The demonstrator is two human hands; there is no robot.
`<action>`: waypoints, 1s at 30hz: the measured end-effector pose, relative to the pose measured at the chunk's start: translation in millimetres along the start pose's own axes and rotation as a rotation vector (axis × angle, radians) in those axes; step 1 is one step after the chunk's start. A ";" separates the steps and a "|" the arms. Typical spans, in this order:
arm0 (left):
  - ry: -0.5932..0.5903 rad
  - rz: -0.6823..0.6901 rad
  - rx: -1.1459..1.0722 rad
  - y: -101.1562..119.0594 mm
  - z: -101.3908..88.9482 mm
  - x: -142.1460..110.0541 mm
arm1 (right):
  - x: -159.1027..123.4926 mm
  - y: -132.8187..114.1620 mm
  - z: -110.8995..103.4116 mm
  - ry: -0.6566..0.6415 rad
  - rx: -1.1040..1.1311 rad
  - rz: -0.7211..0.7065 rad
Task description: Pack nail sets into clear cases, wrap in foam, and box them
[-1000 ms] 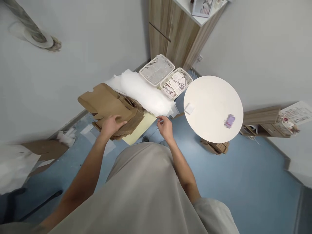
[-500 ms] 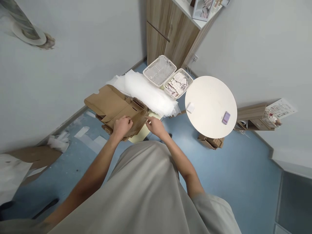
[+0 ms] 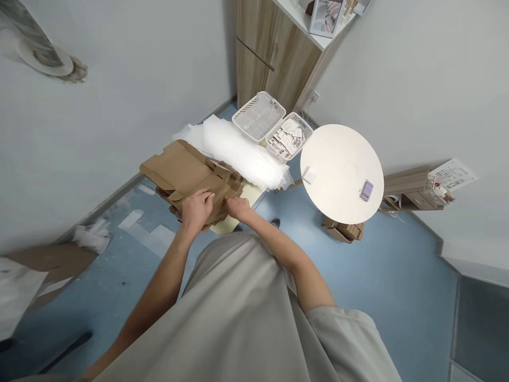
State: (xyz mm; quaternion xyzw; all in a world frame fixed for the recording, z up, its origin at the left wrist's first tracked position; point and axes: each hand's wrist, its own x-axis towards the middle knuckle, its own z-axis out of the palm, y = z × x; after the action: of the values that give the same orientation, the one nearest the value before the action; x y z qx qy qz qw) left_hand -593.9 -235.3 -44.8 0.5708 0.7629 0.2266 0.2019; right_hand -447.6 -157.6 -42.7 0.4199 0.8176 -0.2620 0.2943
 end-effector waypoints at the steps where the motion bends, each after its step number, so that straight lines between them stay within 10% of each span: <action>1: 0.052 0.019 -0.040 2.0 -5.9 -1.8 | 1.0 -0.1 -0.3 -0.013 0.000 0.001; 8: 0.405 0.170 -0.226 31.0 -67.2 -15.9 | -5.5 3.8 -7.7 0.045 0.079 -0.049; 14: 0.545 0.468 -0.226 77.0 -83.7 -18.8 | -54.3 52.8 -46.7 0.507 0.683 -0.155; 21: 0.314 0.810 -0.262 139.7 -40.3 4.9 | -184.7 149.5 -83.5 0.959 1.158 0.089; 30: 0.040 1.184 -0.311 245.5 64.0 38.5 | -251.9 267.4 -34.2 1.013 1.350 0.343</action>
State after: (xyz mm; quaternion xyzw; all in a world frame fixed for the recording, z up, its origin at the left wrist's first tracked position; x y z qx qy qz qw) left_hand -376.5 -130.6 42.5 0.8574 0.2777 0.4195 0.1082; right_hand -112.2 -132.1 109.1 0.6890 0.4447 -0.4253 -0.3830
